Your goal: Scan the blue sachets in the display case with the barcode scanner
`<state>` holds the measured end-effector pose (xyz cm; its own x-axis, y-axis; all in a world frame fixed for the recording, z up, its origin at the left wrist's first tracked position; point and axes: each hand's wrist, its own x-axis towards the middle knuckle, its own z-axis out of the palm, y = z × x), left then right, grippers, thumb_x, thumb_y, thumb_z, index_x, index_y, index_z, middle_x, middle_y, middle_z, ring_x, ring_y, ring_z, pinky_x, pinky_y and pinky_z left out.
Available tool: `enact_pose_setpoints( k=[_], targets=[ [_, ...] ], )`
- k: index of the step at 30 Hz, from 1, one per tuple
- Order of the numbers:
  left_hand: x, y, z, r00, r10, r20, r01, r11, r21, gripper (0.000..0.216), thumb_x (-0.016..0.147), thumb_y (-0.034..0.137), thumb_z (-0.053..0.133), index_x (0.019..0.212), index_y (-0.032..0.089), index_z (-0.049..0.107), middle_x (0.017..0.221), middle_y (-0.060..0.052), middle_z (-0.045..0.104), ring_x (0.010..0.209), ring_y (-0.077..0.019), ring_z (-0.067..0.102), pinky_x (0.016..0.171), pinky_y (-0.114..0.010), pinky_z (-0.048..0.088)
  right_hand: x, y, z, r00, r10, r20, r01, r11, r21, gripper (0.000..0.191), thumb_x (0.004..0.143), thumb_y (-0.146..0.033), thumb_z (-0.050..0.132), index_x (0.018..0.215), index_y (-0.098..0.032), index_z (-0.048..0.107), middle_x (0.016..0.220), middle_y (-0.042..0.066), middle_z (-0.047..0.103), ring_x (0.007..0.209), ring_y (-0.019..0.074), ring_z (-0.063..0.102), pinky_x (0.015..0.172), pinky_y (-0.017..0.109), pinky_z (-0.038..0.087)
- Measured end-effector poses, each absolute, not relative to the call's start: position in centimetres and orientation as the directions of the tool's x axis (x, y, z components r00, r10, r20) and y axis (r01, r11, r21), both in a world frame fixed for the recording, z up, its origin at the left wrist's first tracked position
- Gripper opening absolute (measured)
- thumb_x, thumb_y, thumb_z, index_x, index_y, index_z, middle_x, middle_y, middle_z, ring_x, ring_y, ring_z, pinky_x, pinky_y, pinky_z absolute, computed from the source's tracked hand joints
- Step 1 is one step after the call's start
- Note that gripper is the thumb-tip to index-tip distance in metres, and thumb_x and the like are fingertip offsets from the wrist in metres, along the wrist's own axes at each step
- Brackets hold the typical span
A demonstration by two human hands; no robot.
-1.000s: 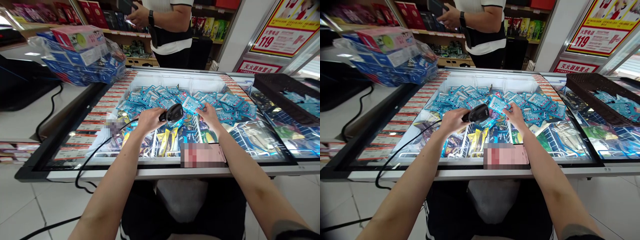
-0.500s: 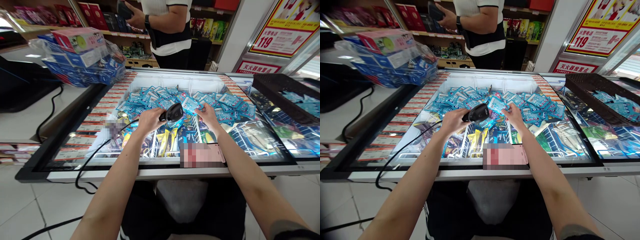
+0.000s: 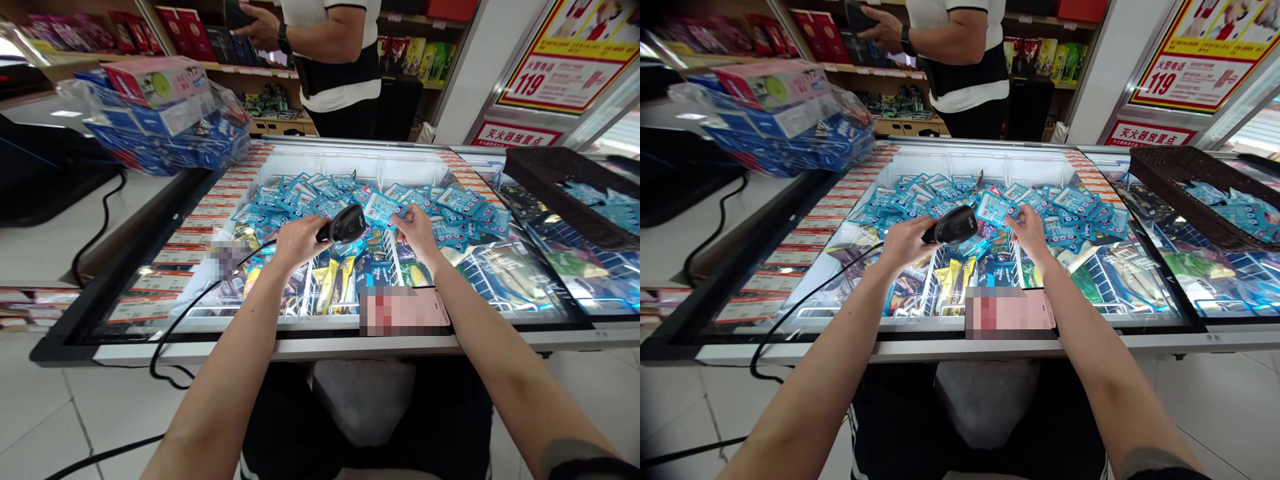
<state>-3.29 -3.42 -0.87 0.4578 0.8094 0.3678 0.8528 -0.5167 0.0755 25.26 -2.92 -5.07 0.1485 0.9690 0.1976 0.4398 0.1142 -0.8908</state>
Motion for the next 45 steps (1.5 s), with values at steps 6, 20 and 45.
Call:
enact_pose_setpoints(
  k=[6,20,45],
  targets=[
    [-3.9,-3.0,-1.1,0.447,0.799,0.403,0.850,-0.520,0.088,0.035,0.076,0.034,0.055,0.110,0.025,0.061,0.101,-0.003,0.068,0.091,-0.0218,0.062,0.064,-0.027,0.040,26.7,-3.1,-4.7,0.287,0.858,0.426,0.726,0.095,-0.681,0.054,0.085,-0.053,0.041,0.130,-0.023,0.037,0.086,0.005,0.061,0.068,0.0203,0.059,0.066,0.036,0.047],
    [-4.1,-2.8,-1.2,0.464,0.779,0.421,0.838,-0.540,0.077,0.036,0.078,0.038,0.056,0.110,0.025,0.061,0.098,-0.003,0.068,0.089,-0.0213,0.063,0.063,-0.027,0.038,28.0,-3.9,-3.8,0.004,0.817,0.577,0.993,0.065,-0.099,0.042,0.088,-0.050,0.042,0.115,-0.025,0.062,0.128,0.011,0.046,0.116,0.0317,0.037,0.094,0.048,0.031],
    [-5.7,-2.6,-0.9,0.399,0.822,0.407,0.884,-0.462,0.067,0.034,0.078,0.035,0.055,0.110,0.025,0.060,0.100,-0.004,0.066,0.093,-0.0232,0.061,0.066,-0.029,0.040,28.4,-3.3,-5.1,0.005,0.827,0.562,0.997,0.041,-0.069,0.036,0.090,-0.038,0.040,0.116,-0.028,0.062,0.132,0.006,0.050,0.120,0.0315,0.037,0.096,0.051,0.026]
  ],
)
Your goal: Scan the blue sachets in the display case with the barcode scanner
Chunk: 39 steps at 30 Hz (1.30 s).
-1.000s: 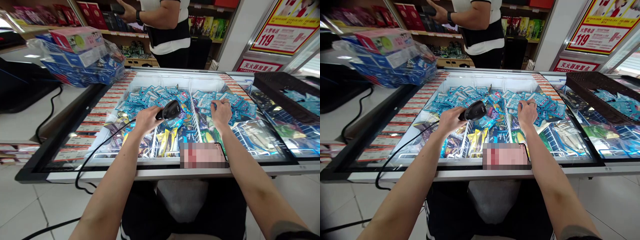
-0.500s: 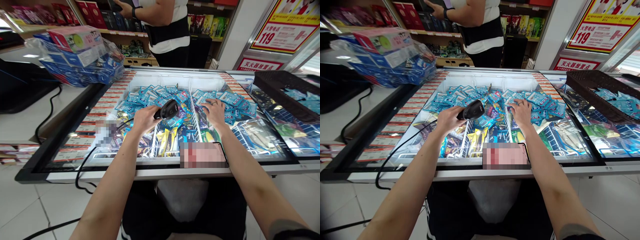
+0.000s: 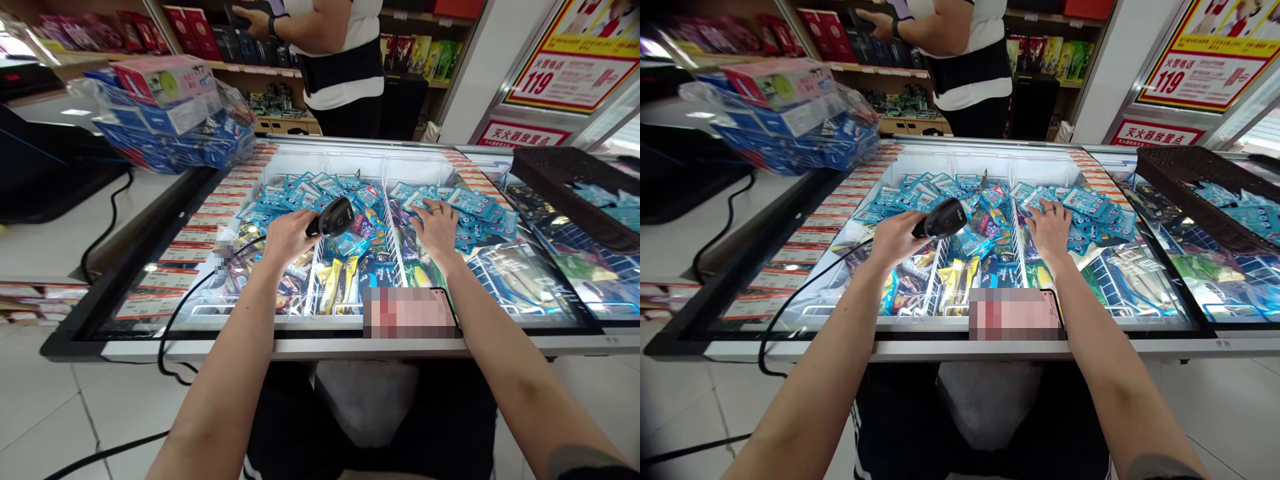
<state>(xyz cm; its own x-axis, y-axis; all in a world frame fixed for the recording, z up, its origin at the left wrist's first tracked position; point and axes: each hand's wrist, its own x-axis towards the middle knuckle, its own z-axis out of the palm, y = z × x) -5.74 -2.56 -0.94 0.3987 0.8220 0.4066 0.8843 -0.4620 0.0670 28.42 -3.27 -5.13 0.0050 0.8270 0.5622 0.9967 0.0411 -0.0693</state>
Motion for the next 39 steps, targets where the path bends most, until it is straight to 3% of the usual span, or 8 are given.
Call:
enact_pose_setpoints(
  k=[4,8,14,19,23,27,33,39],
  targets=[
    [-6.3,-2.5,-0.6,0.356,0.850,0.388,0.906,-0.415,0.078,0.034,0.078,0.037,0.054,0.110,0.025,0.060,0.101,-0.005,0.066,0.093,-0.0235,0.061,0.066,-0.029,0.040,28.1,-3.3,-5.0,-0.045,0.825,0.563,0.994,0.094,-0.058,0.038,0.090,-0.043,0.038,0.114,-0.028,0.063,0.136,0.005,0.049,0.128,0.0305,0.033,0.104,0.055,0.018],
    [-7.0,-2.4,-0.7,0.340,0.860,0.381,0.920,-0.389,0.057,0.033,0.078,0.037,0.053,0.108,0.026,0.061,0.100,-0.004,0.066,0.092,-0.0233,0.061,0.065,-0.029,0.040,27.1,-3.1,-4.7,-0.204,0.845,0.493,0.967,0.253,-0.032,0.035,0.092,-0.040,0.038,0.111,-0.028,0.064,0.133,0.003,0.053,0.130,0.0257,0.035,0.108,0.054,0.013],
    [-7.9,-2.4,-0.5,0.328,0.864,0.383,0.921,-0.383,0.074,0.033,0.077,0.036,0.053,0.106,0.025,0.061,0.101,-0.004,0.067,0.091,-0.0228,0.062,0.063,-0.028,0.040,25.4,-2.2,-4.3,-0.342,0.849,0.403,0.920,0.390,-0.041,0.030,0.091,-0.031,0.041,0.106,-0.025,0.067,0.122,0.005,0.061,0.120,0.0237,0.047,0.108,0.052,0.020],
    [-9.1,-2.3,0.0,0.268,0.883,0.385,0.931,-0.340,0.131,0.033,0.075,0.038,0.054,0.104,0.023,0.062,0.100,-0.005,0.067,0.090,-0.0228,0.062,0.065,-0.028,0.040,23.8,-0.5,-3.4,-0.412,0.847,0.336,0.871,0.475,-0.127,0.031,0.089,-0.036,0.044,0.108,-0.025,0.066,0.118,0.005,0.063,0.115,0.0247,0.051,0.102,0.049,0.032],
    [-10.0,-2.2,0.2,0.219,0.892,0.396,0.943,-0.297,0.148,0.034,0.075,0.040,0.054,0.104,0.024,0.062,0.100,-0.004,0.067,0.089,-0.0230,0.062,0.065,-0.028,0.041,21.6,1.2,-3.5,-0.467,0.829,0.308,0.824,0.535,-0.187,0.044,0.092,-0.044,0.038,0.127,-0.023,0.052,0.134,0.007,0.051,0.119,0.0229,0.049,0.101,0.041,0.036],
    [-10.7,-2.0,0.0,0.164,0.904,0.395,0.960,-0.237,0.146,0.033,0.075,0.040,0.055,0.105,0.025,0.061,0.102,-0.004,0.067,0.093,-0.0240,0.061,0.066,-0.030,0.042,19.2,3.0,-3.9,-0.465,0.809,0.360,0.812,0.551,-0.189,0.055,0.092,-0.051,0.035,0.135,-0.019,0.043,0.144,0.010,0.038,0.130,0.0236,0.038,0.108,0.039,0.031],
    [-11.2,-1.7,-0.2,0.144,0.897,0.419,0.961,-0.227,0.155,0.032,0.075,0.039,0.056,0.104,0.025,0.060,0.102,-0.005,0.066,0.100,-0.0252,0.058,0.070,-0.031,0.042,16.4,6.7,-3.7,-0.405,0.843,0.353,0.818,0.507,-0.273,0.067,0.090,-0.060,0.028,0.143,-0.020,0.030,0.152,0.011,0.023,0.139,0.0274,0.023,0.111,0.046,0.024],
    [-11.7,-1.3,-0.3,0.052,0.874,0.483,0.974,-0.151,0.169,0.034,0.076,0.039,0.055,0.106,0.023,0.059,0.109,-0.006,0.063,0.101,-0.0253,0.058,0.069,-0.031,0.042,14.7,9.3,-4.0,-0.417,0.871,0.260,0.831,0.481,-0.280,0.068,0.087,-0.067,0.024,0.142,-0.028,0.033,0.150,0.005,0.029,0.138,0.0312,0.021,0.109,0.054,0.022]
  ],
)
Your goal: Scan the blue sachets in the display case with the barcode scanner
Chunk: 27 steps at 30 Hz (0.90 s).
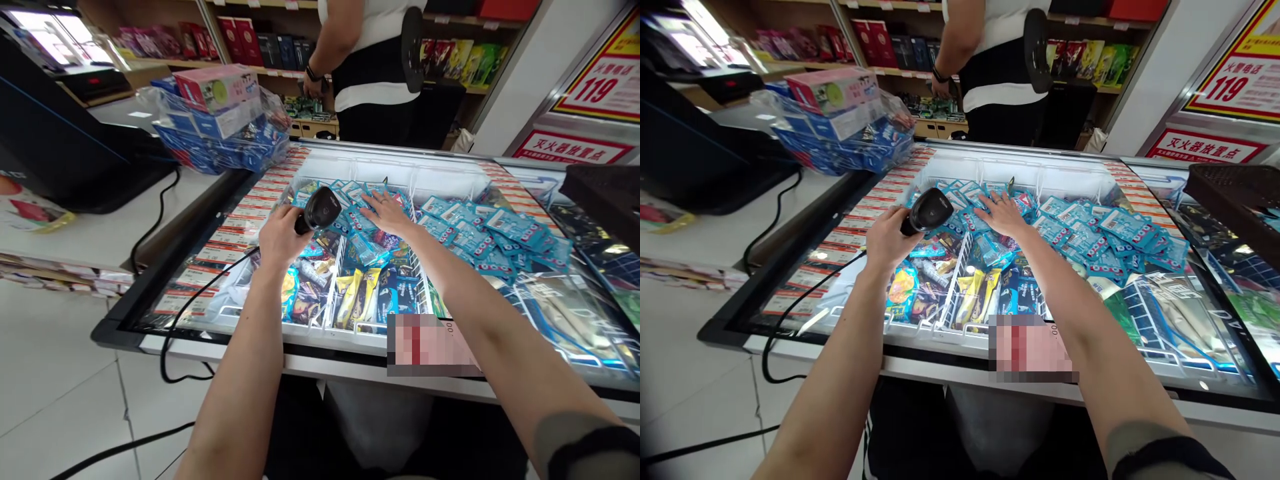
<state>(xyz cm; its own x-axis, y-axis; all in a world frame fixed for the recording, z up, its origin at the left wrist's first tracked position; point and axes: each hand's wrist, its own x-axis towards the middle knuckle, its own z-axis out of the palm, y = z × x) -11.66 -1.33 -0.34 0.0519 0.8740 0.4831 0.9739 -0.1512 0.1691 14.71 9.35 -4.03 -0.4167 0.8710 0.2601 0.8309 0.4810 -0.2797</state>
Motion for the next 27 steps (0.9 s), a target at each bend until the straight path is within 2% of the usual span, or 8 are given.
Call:
enact_pose_setpoints(
  k=[4,9,13,18,22,24,27],
  targets=[
    [-11.9,-1.1,-0.7,-0.007,0.885,0.466,0.983,-0.078,0.165,0.038,0.077,0.043,0.054,0.110,0.026,0.057,0.106,-0.005,0.065,0.093,-0.0256,0.061,0.067,-0.032,0.042,14.9,8.0,-4.5,-0.467,0.841,0.273,0.827,0.525,-0.203,0.066,0.088,-0.066,0.022,0.141,-0.028,0.035,0.148,0.006,0.033,0.136,0.0313,0.025,0.108,0.055,0.023],
    [-12.0,-1.1,-1.0,0.045,0.922,0.384,0.991,-0.090,0.100,0.038,0.074,0.048,0.056,0.107,0.028,0.059,0.088,-0.005,0.068,0.081,-0.0257,0.063,0.063,-0.031,0.040,15.6,3.9,-4.2,-0.554,0.783,0.283,0.795,0.599,-0.101,0.060,0.089,-0.063,0.024,0.140,-0.034,0.036,0.147,0.002,0.035,0.134,0.0302,0.028,0.107,0.052,0.025],
    [-12.0,-1.3,-0.8,0.066,0.925,0.374,0.991,-0.105,0.085,0.039,0.074,0.049,0.056,0.106,0.028,0.060,0.086,-0.006,0.069,0.078,-0.0257,0.063,0.062,-0.031,0.040,15.4,1.3,-3.4,-0.584,0.766,0.271,0.782,0.620,-0.069,0.060,0.088,-0.064,0.029,0.140,-0.035,0.036,0.143,0.001,0.040,0.128,0.0295,0.034,0.104,0.049,0.029],
    [-11.5,-1.8,-0.5,0.106,0.915,0.389,0.985,-0.151,0.087,0.037,0.074,0.045,0.057,0.105,0.027,0.060,0.096,-0.005,0.069,0.085,-0.0254,0.063,0.063,-0.031,0.041,15.8,-0.3,-3.0,-0.522,0.794,0.313,0.813,0.574,-0.100,0.059,0.088,-0.063,0.027,0.135,-0.032,0.045,0.133,0.006,0.048,0.115,0.0289,0.044,0.099,0.048,0.033],
    [-11.1,-1.9,-0.4,0.098,0.901,0.422,0.977,-0.167,0.129,0.037,0.076,0.042,0.055,0.110,0.027,0.058,0.110,-0.004,0.064,0.092,-0.0250,0.061,0.068,-0.032,0.043,17.0,-0.1,-3.5,-0.397,0.816,0.421,0.838,0.509,-0.196,0.060,0.093,-0.055,0.023,0.135,-0.019,0.044,0.126,0.013,0.050,0.117,0.0251,0.045,0.101,0.039,0.035],
    [-10.9,-2.0,-0.3,0.097,0.892,0.441,0.973,-0.179,0.148,0.035,0.077,0.041,0.054,0.109,0.026,0.059,0.113,-0.005,0.061,0.097,-0.0257,0.058,0.070,-0.033,0.043,17.5,0.5,-4.0,-0.308,0.840,0.446,0.878,0.432,-0.207,0.064,0.091,-0.057,0.026,0.134,-0.013,0.044,0.127,0.016,0.049,0.119,0.0271,0.043,0.101,0.040,0.035],
    [-10.8,-2.0,-0.3,0.109,0.875,0.471,0.971,-0.195,0.138,0.031,0.078,0.039,0.054,0.103,0.024,0.061,0.113,-0.008,0.058,0.105,-0.0287,0.051,0.076,-0.036,0.043,17.9,1.6,-4.4,-0.245,0.875,0.419,0.928,0.336,-0.160,0.068,0.087,-0.061,0.036,0.128,-0.009,0.048,0.122,0.019,0.052,0.119,0.0320,0.042,0.101,0.045,0.034]
  ],
)
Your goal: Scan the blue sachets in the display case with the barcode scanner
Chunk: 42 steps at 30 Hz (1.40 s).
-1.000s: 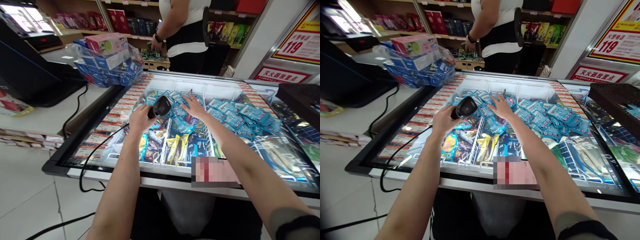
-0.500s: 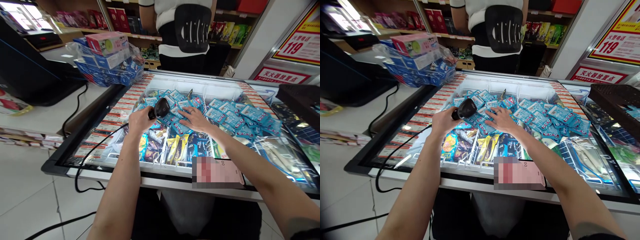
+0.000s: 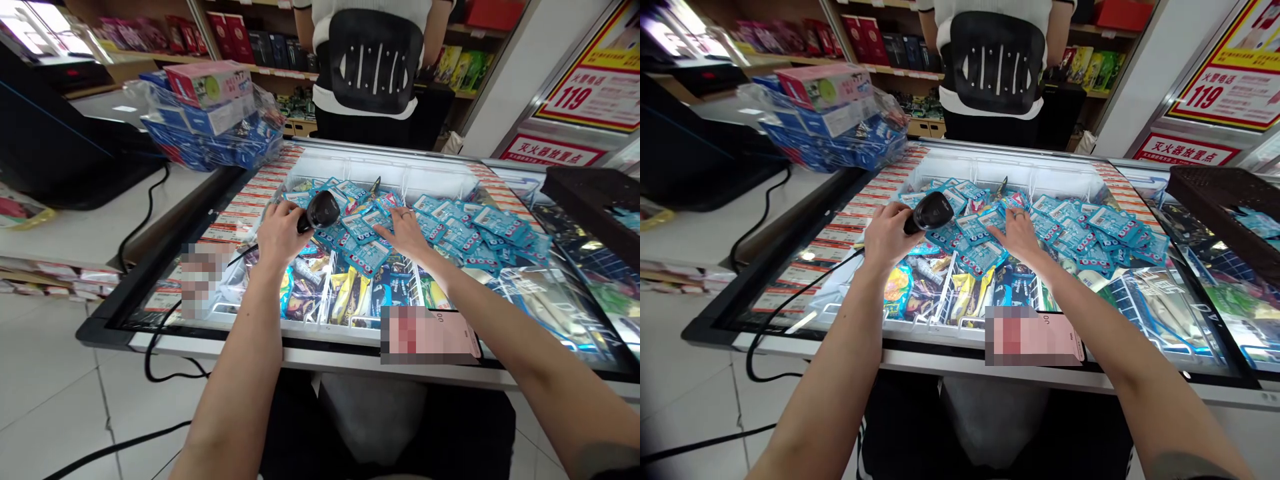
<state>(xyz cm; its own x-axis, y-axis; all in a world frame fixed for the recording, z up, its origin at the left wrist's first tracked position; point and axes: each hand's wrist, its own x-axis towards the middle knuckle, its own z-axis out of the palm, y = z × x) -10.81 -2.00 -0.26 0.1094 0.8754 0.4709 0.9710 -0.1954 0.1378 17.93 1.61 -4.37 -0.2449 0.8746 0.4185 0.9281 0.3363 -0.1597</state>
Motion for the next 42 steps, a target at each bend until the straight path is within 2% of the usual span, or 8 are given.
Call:
enact_pose_setpoints(
  k=[4,8,11,14,16,20,30,42],
  targets=[
    [-10.5,-2.1,-0.3,0.140,0.864,0.483,0.970,-0.217,0.108,0.032,0.077,0.038,0.056,0.104,0.023,0.061,0.111,-0.010,0.055,0.107,-0.0293,0.047,0.077,-0.038,0.044,18.4,2.8,-4.1,-0.227,0.919,0.321,0.948,0.284,-0.142,0.062,0.079,-0.062,0.052,0.112,-0.010,0.058,0.111,0.018,0.059,0.115,0.0330,0.046,0.099,0.045,0.035],
    [-10.1,-2.1,-0.3,0.191,0.860,0.473,0.959,-0.267,0.099,0.033,0.076,0.036,0.057,0.107,0.024,0.060,0.109,-0.009,0.055,0.106,-0.0274,0.049,0.078,-0.036,0.044,19.4,3.0,-3.5,-0.124,0.948,0.294,0.917,0.223,-0.332,0.068,0.071,-0.055,0.064,0.124,-0.016,0.047,0.112,0.013,0.060,0.107,0.0298,0.054,0.090,0.041,0.043],
    [-9.9,-2.2,-0.2,0.179,0.860,0.478,0.959,-0.261,0.110,0.033,0.076,0.036,0.057,0.107,0.024,0.060,0.109,-0.008,0.056,0.105,-0.0265,0.051,0.076,-0.034,0.043,20.6,2.7,-3.5,-0.096,0.948,0.305,0.870,0.229,-0.437,0.065,0.074,-0.049,0.063,0.130,-0.023,0.040,0.113,0.008,0.062,0.103,0.0284,0.058,0.085,0.041,0.046],
    [-9.6,-2.4,-0.2,0.163,0.861,0.481,0.960,-0.252,0.126,0.032,0.077,0.038,0.056,0.106,0.024,0.060,0.108,-0.007,0.058,0.100,-0.0255,0.055,0.071,-0.032,0.043,22.0,2.5,-4.0,-0.117,0.925,0.362,0.811,0.299,-0.502,0.060,0.078,-0.046,0.058,0.130,-0.024,0.040,0.124,0.008,0.056,0.111,0.0279,0.054,0.088,0.042,0.046],
    [-9.2,-2.5,-0.2,0.181,0.868,0.462,0.956,-0.266,0.125,0.033,0.078,0.039,0.054,0.107,0.024,0.060,0.107,-0.007,0.060,0.095,-0.0246,0.058,0.068,-0.031,0.041,22.9,2.5,-4.5,-0.095,0.928,0.361,0.749,0.306,-0.587,0.058,0.079,-0.042,0.056,0.131,-0.023,0.040,0.126,0.009,0.055,0.103,0.0261,0.058,0.082,0.042,0.049],
    [-8.2,-2.6,-0.5,0.267,0.873,0.409,0.938,-0.333,0.097,0.035,0.078,0.039,0.054,0.110,0.025,0.059,0.106,-0.004,0.064,0.093,-0.0239,0.061,0.064,-0.028,0.039,24.0,2.1,-5.1,-0.045,0.946,0.322,0.619,0.279,-0.734,0.047,0.078,-0.040,0.056,0.122,-0.024,0.050,0.092,0.004,0.065,0.070,0.0207,0.063,0.066,0.039,0.054],
    [-5.3,-2.6,-1.1,0.378,0.821,0.427,0.889,-0.451,0.082,0.035,0.078,0.040,0.055,0.109,0.025,0.060,0.101,-0.003,0.068,0.090,-0.0216,0.063,0.060,-0.027,0.038,24.7,-1.2,-4.6,0.141,0.920,0.366,0.456,0.268,-0.849,0.035,0.075,-0.041,0.059,0.104,-0.023,0.055,0.058,-0.006,0.047,0.052,0.0172,0.059,0.051,0.032,0.050],
    [-2.7,-2.2,-1.1,0.450,0.804,0.388,0.869,-0.494,0.016,0.035,0.078,0.036,0.055,0.111,0.027,0.059,0.103,-0.002,0.067,0.090,-0.0222,0.064,0.060,-0.027,0.038,25.1,-0.2,-5.8,0.146,0.931,0.335,0.414,0.250,-0.875,0.039,0.073,-0.043,0.062,0.105,-0.022,0.055,0.059,-0.007,0.042,0.055,0.0197,0.063,0.050,0.032,0.049]
  ],
)
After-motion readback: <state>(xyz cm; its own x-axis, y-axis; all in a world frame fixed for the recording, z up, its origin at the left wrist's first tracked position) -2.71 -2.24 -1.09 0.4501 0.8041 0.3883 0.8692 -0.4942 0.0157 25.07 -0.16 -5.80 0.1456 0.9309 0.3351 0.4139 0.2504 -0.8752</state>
